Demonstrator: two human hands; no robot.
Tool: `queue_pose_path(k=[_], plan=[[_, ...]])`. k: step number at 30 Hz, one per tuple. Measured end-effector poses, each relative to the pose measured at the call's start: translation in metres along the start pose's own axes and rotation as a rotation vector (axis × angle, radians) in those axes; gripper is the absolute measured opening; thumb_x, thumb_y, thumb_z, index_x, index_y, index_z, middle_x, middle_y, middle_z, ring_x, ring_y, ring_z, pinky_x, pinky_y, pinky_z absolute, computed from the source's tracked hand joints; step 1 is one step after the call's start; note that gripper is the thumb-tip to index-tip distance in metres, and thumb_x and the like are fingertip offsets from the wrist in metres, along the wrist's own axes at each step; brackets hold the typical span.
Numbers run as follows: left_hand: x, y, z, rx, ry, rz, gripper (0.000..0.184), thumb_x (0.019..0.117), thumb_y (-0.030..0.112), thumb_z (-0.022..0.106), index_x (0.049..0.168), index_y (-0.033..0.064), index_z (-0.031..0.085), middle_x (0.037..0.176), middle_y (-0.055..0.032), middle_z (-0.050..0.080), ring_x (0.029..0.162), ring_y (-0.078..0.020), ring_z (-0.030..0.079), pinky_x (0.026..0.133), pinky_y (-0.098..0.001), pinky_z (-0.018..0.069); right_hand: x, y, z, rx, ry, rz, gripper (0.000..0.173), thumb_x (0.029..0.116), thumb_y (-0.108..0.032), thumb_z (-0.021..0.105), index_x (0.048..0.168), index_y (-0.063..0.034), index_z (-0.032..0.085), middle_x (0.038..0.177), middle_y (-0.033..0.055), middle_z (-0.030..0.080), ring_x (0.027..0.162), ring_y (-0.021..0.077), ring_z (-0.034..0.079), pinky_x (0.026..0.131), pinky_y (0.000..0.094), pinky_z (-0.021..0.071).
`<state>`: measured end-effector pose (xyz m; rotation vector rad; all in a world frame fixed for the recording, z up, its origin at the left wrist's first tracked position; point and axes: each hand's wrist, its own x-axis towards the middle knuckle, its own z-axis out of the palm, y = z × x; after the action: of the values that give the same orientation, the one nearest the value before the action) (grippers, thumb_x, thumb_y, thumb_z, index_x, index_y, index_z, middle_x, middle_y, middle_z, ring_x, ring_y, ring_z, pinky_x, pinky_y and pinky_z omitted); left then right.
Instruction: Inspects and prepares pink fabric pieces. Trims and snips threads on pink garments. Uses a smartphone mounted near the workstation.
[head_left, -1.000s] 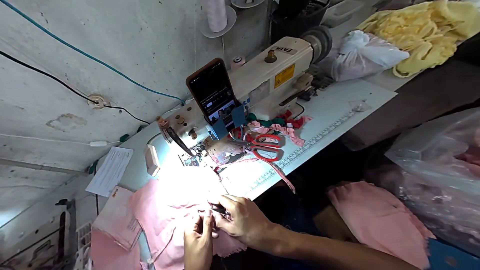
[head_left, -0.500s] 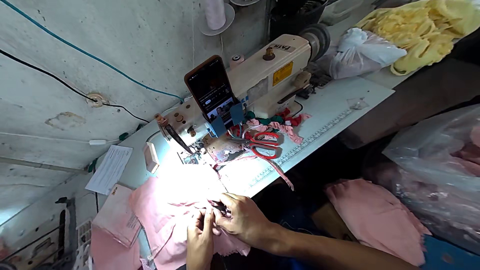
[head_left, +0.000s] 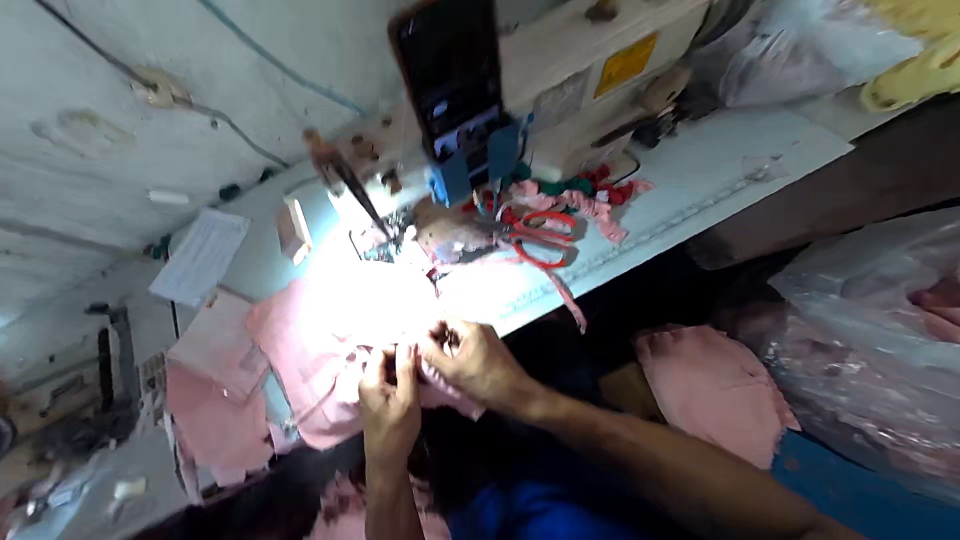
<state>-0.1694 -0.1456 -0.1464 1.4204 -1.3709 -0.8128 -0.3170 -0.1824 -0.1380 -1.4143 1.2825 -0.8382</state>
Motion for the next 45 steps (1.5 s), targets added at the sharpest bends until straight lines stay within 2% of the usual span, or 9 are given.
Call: queue_pose_path(k=[5, 7, 9, 10, 13, 17, 36, 41, 45], plan=[[-0.003, 0.005, -0.008, -0.033, -0.085, -0.141, 0.017, 0.1076, 0.018, 0.052, 0.100, 0.0094, 0.065, 0.079, 0.0027, 0.063, 0.067, -0.0059, 0.062, 0.062, -0.0230, 0.0555, -0.005, 0.008, -0.020, 0.178, -0.137, 0.011, 0.014, 0.1024, -0.023, 0.062, 0.108, -0.0109, 0.066, 0.081, 0.0002, 0.064, 0.061, 0.0079, 0.058, 0.053, 0.0255, 0.0498], [-0.005, 0.007, -0.007, -0.056, -0.095, -0.142, 0.018, 0.1084, 0.019, 0.051, 0.102, 0.0092, 0.064, 0.077, 0.0015, 0.062, 0.064, -0.0071, 0.061, 0.058, -0.0231, 0.0540, -0.014, -0.001, -0.029, 0.275, -0.118, -0.007, 0.024, 0.1097, -0.031, 0.042, 0.119, -0.0144, 0.057, 0.078, -0.0005, 0.055, 0.054, 0.0067, 0.048, 0.046, 0.0218, 0.0414], [-0.004, 0.007, -0.006, -0.079, -0.115, -0.138, 0.019, 0.1092, 0.019, 0.049, 0.103, 0.0085, 0.063, 0.078, 0.0006, 0.063, 0.066, -0.0080, 0.062, 0.060, -0.0242, 0.0554, -0.022, -0.013, -0.035, 0.411, -0.175, 0.001, 0.041, 0.1108, -0.040, 0.021, 0.110, -0.0170, 0.056, 0.070, -0.0023, 0.047, 0.047, 0.0050, 0.036, 0.041, 0.0185, 0.0311], [-0.004, 0.007, -0.006, -0.087, -0.121, -0.137, 0.019, 0.1094, 0.019, 0.048, 0.102, 0.0084, 0.063, 0.079, 0.0005, 0.062, 0.067, -0.0082, 0.062, 0.060, -0.0242, 0.0551, -0.025, -0.017, -0.037, 0.438, -0.243, 0.006, 0.043, 0.1106, -0.038, 0.019, 0.106, -0.0166, 0.055, 0.069, -0.0023, 0.045, 0.047, 0.0049, 0.035, 0.041, 0.0186, 0.0302], [-0.002, 0.005, -0.004, -0.116, -0.130, -0.107, 0.020, 0.1096, 0.018, 0.047, 0.099, 0.0085, 0.061, 0.078, 0.0001, 0.061, 0.067, -0.0087, 0.062, 0.060, -0.0241, 0.0550, -0.024, -0.017, -0.037, 0.501, -0.438, 0.173, 0.033, 0.1112, -0.030, 0.027, 0.102, -0.0148, 0.055, 0.066, -0.0023, 0.045, 0.047, 0.0034, 0.036, 0.043, 0.0166, 0.0299], [-0.005, 0.008, -0.001, -0.110, -0.104, -0.091, 0.018, 0.1089, 0.016, 0.048, 0.100, 0.0082, 0.062, 0.080, 0.0005, 0.062, 0.070, -0.0084, 0.064, 0.064, -0.0245, 0.0565, -0.017, -0.013, -0.033, 0.506, -0.445, 0.361, 0.028, 0.1117, -0.027, 0.034, 0.099, -0.0129, 0.055, 0.062, -0.0023, 0.047, 0.045, 0.0023, 0.036, 0.042, 0.0154, 0.0295], [-0.011, 0.006, 0.008, -0.056, -0.084, -0.041, 0.018, 0.1083, 0.014, 0.047, 0.100, 0.0073, 0.061, 0.079, 0.0007, 0.060, 0.068, -0.0074, 0.061, 0.060, -0.0227, 0.0533, -0.017, 0.002, -0.018, 0.494, -0.321, 0.315, 0.031, 0.1106, -0.026, 0.046, 0.089, -0.0069, 0.058, 0.059, 0.0021, 0.051, 0.044, 0.0054, 0.041, 0.042, 0.0178, 0.0328], [-0.009, 0.005, 0.012, -0.059, -0.067, -0.039, 0.018, 0.1078, 0.014, 0.047, 0.103, 0.0064, 0.062, 0.083, -0.0004, 0.061, 0.073, -0.0087, 0.062, 0.065, -0.0249, 0.0552, -0.018, 0.004, -0.012, 0.567, -0.268, 0.317, 0.029, 0.1102, -0.023, 0.045, 0.088, -0.0082, 0.055, 0.058, 0.0005, 0.045, 0.045, 0.0050, 0.038, 0.043, 0.0174, 0.0323], [-0.012, 0.000, 0.012, -0.084, -0.065, -0.045, 0.018, 0.1071, 0.014, 0.048, 0.104, 0.0057, 0.064, 0.083, -0.0002, 0.064, 0.074, -0.0094, 0.064, 0.068, -0.0264, 0.0567, -0.018, 0.001, -0.014, 0.604, -0.297, 0.405, 0.030, 0.1105, -0.023, 0.044, 0.089, -0.0072, 0.057, 0.060, -0.0018, 0.049, 0.046, 0.0030, 0.042, 0.043, 0.0164, 0.0342]])
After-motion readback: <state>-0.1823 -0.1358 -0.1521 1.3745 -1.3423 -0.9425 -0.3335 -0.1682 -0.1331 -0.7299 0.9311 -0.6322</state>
